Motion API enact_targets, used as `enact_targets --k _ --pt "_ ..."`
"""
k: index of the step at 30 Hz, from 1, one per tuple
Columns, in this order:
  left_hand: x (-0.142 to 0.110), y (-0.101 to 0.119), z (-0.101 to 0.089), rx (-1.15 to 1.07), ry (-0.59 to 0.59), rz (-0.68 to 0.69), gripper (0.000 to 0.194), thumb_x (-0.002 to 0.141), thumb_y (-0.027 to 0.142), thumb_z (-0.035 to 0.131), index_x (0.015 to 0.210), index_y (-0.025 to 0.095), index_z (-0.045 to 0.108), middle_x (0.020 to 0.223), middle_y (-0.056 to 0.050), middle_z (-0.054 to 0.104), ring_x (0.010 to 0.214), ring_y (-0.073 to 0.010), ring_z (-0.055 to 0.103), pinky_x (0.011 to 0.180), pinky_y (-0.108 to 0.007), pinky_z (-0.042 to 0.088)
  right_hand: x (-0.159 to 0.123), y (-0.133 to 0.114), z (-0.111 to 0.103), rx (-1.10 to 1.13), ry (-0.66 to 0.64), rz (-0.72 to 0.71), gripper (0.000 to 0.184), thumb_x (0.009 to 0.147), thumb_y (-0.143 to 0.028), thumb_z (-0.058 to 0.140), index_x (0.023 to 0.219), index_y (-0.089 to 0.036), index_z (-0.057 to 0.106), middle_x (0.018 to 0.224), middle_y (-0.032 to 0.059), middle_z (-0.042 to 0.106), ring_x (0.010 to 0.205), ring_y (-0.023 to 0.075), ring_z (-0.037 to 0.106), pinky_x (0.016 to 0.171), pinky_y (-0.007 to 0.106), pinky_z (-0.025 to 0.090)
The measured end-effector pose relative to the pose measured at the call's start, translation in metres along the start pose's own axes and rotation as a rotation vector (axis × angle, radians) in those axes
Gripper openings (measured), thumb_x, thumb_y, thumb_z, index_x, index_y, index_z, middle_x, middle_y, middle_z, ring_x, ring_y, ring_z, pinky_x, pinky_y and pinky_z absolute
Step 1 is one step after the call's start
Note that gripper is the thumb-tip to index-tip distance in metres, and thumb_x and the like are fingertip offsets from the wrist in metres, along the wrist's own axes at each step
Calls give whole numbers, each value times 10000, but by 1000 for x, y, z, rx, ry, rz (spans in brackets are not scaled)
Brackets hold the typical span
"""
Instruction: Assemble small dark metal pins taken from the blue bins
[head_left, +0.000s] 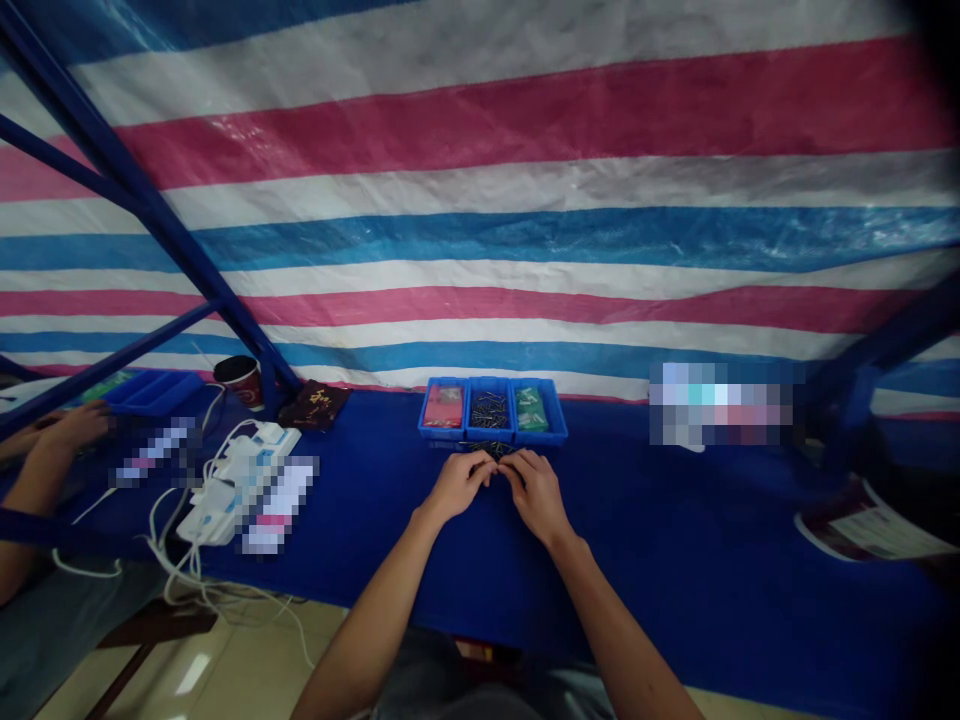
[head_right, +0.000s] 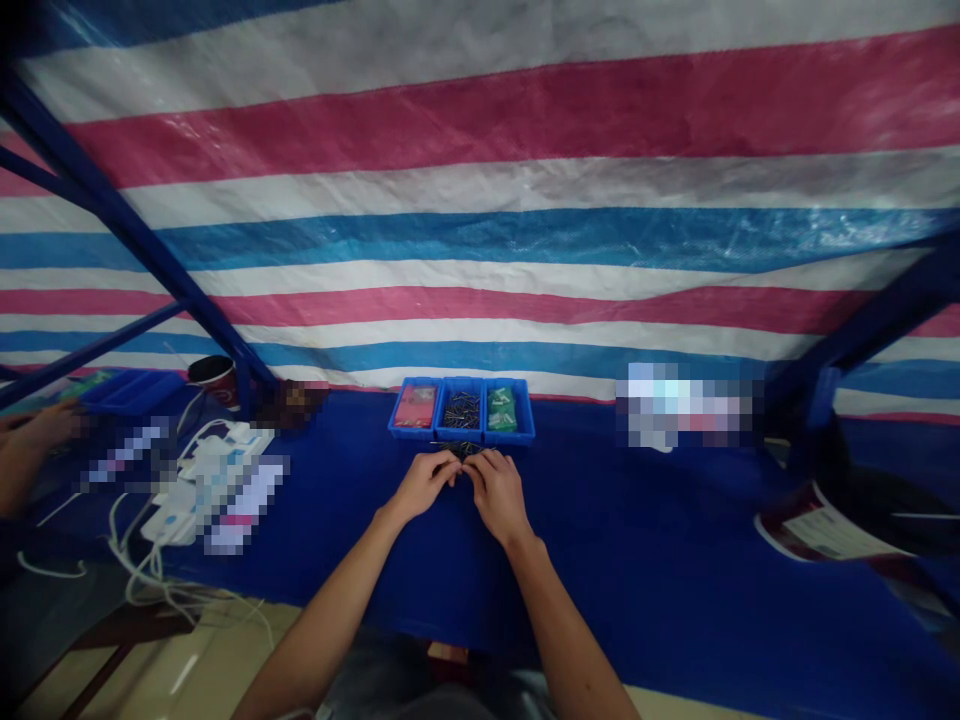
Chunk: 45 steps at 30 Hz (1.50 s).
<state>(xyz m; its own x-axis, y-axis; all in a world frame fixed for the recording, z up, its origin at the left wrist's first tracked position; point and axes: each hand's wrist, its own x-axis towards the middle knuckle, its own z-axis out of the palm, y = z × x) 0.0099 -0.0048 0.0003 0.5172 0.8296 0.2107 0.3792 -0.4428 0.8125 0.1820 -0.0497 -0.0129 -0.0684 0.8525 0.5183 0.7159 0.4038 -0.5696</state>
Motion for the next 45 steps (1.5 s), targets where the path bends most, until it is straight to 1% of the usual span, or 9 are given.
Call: enact_targets --k 8,11,15,17,21,24,30,39,45 --pt "0 0 0 1 -4 10 342 995 354 474 773 171 660 675 2 657 642 -136 594 665 -223 413 0 -2 -2 -31 -23 12 285 1039 -262 422 853 -228 635 860 48 679 830 217 589 763 356 394" --pt "-1 -1 0 -3 2 3 333 992 359 480 787 171 662 666 4 654 628 -134 587 656 -223 412 0 -2 -2 -22 -13 18 290 1036 -271 427 836 -228 632 849 50 678 828 220 595 766 359 405" --pt "0 -2 1 -12 11 -7 337 990 366 478 785 168 659 656 4 646 618 -133 577 655 -222 412 0 -1 -2 22 28 4 185 1009 -300 489 996 -230 660 883 58 686 835 229 617 775 366 446" --pt "0 -1 0 -11 12 -2 334 989 355 480 776 167 655 657 5 643 617 -132 574 653 -223 409 0 0 -2 40 30 -11 167 997 -302 514 1043 -233 660 907 63 689 854 236 623 786 374 459" --pt "0 -1 0 -20 7 7 311 986 332 486 781 170 654 659 11 641 617 -128 572 647 -222 403 0 2 -1 66 15 -24 179 1009 -278 496 993 -246 672 938 68 691 886 240 622 817 387 458" --pt "0 -2 0 -28 3 7 301 986 325 491 783 172 651 650 17 637 606 -123 564 636 -218 392 -1 3 0 68 10 -12 195 1017 -272 487 972 -246 675 928 61 684 876 233 615 811 381 451" --pt "0 -1 0 -26 7 7 323 990 350 479 790 170 657 652 9 637 606 -127 562 631 -221 389 0 2 -2 48 -2 -16 225 1028 -286 471 967 -246 684 912 57 681 864 227 612 792 372 436" --pt "0 -2 0 -24 5 8 320 994 345 481 786 168 649 651 14 635 603 -123 560 623 -218 378 -1 1 -2 15 -3 -4 243 1035 -288 454 954 -237 678 911 57 683 862 224 601 784 361 411" --pt "0 -4 1 -21 -2 7 321 995 351 486 794 164 651 650 17 636 598 -119 553 623 -212 380 0 0 -4 -27 -43 25 292 1041 -264 437 846 -223 651 867 41 679 843 214 583 772 352 380"
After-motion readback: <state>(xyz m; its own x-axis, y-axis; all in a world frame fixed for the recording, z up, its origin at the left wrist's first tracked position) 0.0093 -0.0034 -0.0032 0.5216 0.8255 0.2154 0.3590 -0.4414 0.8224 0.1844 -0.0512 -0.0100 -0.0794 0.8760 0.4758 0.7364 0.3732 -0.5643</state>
